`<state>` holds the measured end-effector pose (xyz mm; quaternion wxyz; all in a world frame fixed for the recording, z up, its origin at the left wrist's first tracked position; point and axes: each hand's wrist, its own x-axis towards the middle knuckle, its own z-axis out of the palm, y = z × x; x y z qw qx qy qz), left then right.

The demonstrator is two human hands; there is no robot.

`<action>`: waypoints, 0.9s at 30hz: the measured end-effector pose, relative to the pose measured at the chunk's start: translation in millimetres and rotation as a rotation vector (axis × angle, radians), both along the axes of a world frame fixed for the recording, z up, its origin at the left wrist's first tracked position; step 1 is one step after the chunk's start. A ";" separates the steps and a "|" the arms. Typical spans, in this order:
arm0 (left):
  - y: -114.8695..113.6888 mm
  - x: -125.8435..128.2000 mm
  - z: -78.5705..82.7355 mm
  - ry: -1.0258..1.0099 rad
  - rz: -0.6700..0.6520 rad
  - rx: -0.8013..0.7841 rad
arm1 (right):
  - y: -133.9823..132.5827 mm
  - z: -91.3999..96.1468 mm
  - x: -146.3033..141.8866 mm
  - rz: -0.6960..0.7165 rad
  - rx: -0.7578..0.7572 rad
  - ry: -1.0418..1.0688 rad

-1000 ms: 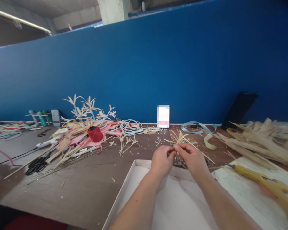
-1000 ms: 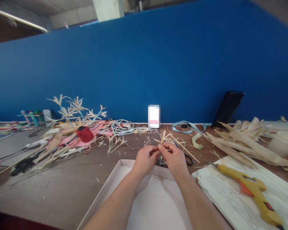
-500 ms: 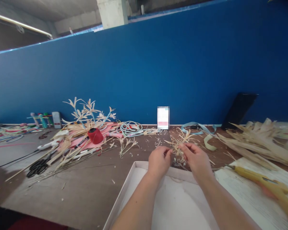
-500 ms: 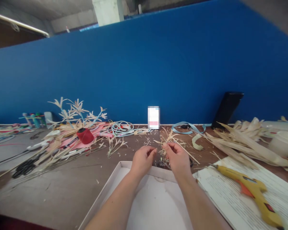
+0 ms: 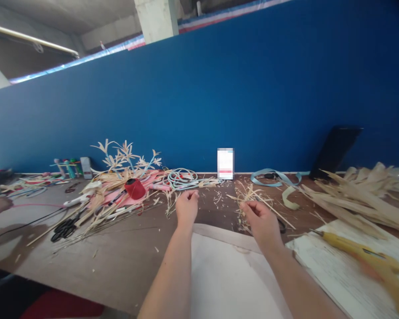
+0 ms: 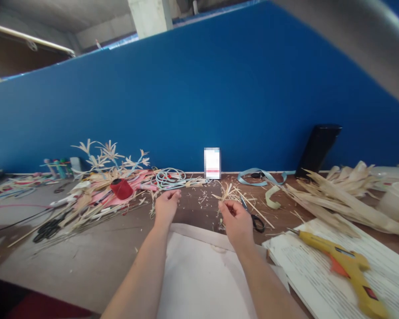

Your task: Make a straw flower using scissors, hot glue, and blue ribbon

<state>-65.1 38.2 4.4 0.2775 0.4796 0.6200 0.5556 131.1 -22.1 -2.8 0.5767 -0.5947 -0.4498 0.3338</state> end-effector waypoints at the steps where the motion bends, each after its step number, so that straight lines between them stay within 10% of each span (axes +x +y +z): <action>1: 0.5 0.4 1.2 0.001 -0.003 -0.002 | 0.0 -0.5 -0.2 -0.001 0.006 -0.010; 27: -14.7 45.8 -1.9 0.422 -0.256 -0.074 | 1.7 -1.6 -0.5 0.022 -0.026 -0.044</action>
